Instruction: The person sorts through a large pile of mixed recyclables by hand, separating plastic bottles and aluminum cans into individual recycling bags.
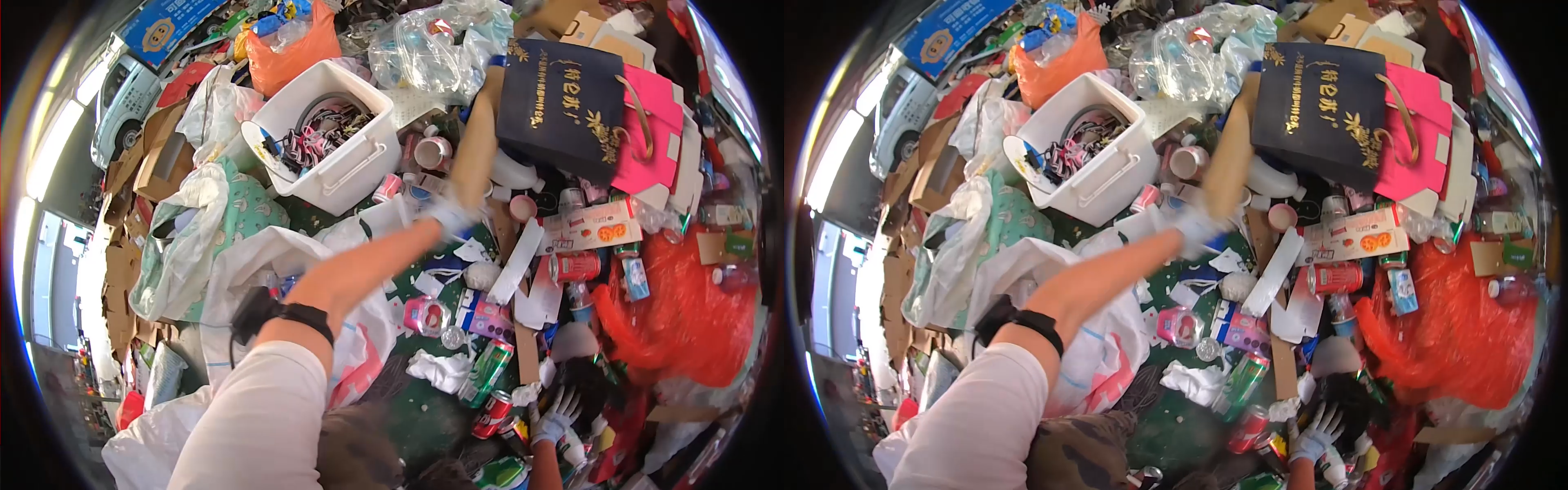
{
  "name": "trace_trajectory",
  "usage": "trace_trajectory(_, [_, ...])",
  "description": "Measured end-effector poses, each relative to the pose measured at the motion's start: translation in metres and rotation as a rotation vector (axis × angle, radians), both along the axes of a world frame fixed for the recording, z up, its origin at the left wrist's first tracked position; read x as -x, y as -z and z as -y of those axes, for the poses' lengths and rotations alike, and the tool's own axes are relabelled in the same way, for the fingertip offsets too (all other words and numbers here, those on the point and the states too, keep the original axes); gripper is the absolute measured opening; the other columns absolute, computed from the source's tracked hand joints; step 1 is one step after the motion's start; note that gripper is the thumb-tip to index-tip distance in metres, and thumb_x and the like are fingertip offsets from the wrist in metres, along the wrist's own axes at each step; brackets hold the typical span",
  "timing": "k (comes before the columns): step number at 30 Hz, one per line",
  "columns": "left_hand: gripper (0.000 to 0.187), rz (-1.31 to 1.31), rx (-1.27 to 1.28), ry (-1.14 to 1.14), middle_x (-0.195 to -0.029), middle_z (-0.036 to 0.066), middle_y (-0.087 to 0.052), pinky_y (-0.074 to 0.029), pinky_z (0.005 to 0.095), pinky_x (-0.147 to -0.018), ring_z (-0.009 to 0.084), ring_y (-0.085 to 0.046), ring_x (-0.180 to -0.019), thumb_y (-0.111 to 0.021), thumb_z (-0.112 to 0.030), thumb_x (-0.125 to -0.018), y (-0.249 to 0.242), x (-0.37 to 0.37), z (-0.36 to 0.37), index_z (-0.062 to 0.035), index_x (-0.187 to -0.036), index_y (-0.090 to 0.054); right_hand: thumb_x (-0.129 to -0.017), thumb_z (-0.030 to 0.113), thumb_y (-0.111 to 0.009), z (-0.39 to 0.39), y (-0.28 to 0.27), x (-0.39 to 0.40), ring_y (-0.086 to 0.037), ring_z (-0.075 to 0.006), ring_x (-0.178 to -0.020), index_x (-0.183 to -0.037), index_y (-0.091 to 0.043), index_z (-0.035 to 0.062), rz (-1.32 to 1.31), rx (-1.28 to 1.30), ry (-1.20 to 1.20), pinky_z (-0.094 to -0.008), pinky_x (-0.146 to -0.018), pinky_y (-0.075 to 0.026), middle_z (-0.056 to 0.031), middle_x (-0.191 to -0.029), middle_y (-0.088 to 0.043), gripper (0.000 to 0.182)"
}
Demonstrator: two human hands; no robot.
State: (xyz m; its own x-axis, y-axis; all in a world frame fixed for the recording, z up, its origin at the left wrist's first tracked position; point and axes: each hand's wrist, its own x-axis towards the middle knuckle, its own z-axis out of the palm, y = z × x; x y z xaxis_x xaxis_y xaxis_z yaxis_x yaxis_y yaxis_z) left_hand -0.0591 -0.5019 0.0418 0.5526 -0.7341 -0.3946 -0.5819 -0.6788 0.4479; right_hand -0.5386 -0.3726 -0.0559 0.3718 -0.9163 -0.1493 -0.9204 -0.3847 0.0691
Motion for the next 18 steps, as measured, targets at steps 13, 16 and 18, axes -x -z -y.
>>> trace_trajectory(13, [0.092, 0.396, -0.053, -0.095, -0.135, 0.021, -0.035, -0.032, 0.0439, -0.102, 0.0351, -0.035, -0.125, -0.072, -0.048, -0.063, 0.025, -0.12, 0.078, -0.0155, -0.137, -0.028, -0.069, 0.056, -0.059, 0.004, 0.003, -0.003, -0.017, -0.0388, -0.132, -0.137, -0.025, 0.0083, -0.056, -0.098, 0.028, -0.0557, -0.106, -0.011, -0.0185, -0.144, -0.02, 0.089])
trace_trajectory(16, [0.093, 0.086, 0.067, -0.321, -0.132, 0.023, -0.038, -0.036, 0.0444, -0.099, 0.0351, -0.044, -0.119, -0.073, -0.045, -0.062, 0.088, -0.134, 0.06, -0.0153, -0.137, -0.026, -0.069, 0.055, -0.06, 0.006, 0.001, -0.004, -0.016, -0.0385, -0.133, -0.138, -0.024, 0.0087, -0.082, -0.127, 0.053, -0.0554, -0.106, -0.01, -0.0182, -0.144, -0.019, 0.09])
trace_trajectory(18, [0.09, 0.082, 0.152, -0.296, -0.128, 0.025, -0.042, -0.037, 0.044, -0.097, 0.0346, -0.049, -0.114, -0.071, -0.046, -0.064, 0.11, -0.122, 0.017, -0.0132, -0.136, -0.028, -0.07, 0.055, -0.06, 0.004, 0.002, -0.001, -0.016, -0.0385, -0.132, -0.138, -0.023, 0.0093, -0.05, -0.118, 0.038, -0.0551, -0.106, -0.01, -0.0181, -0.144, -0.019, 0.09])
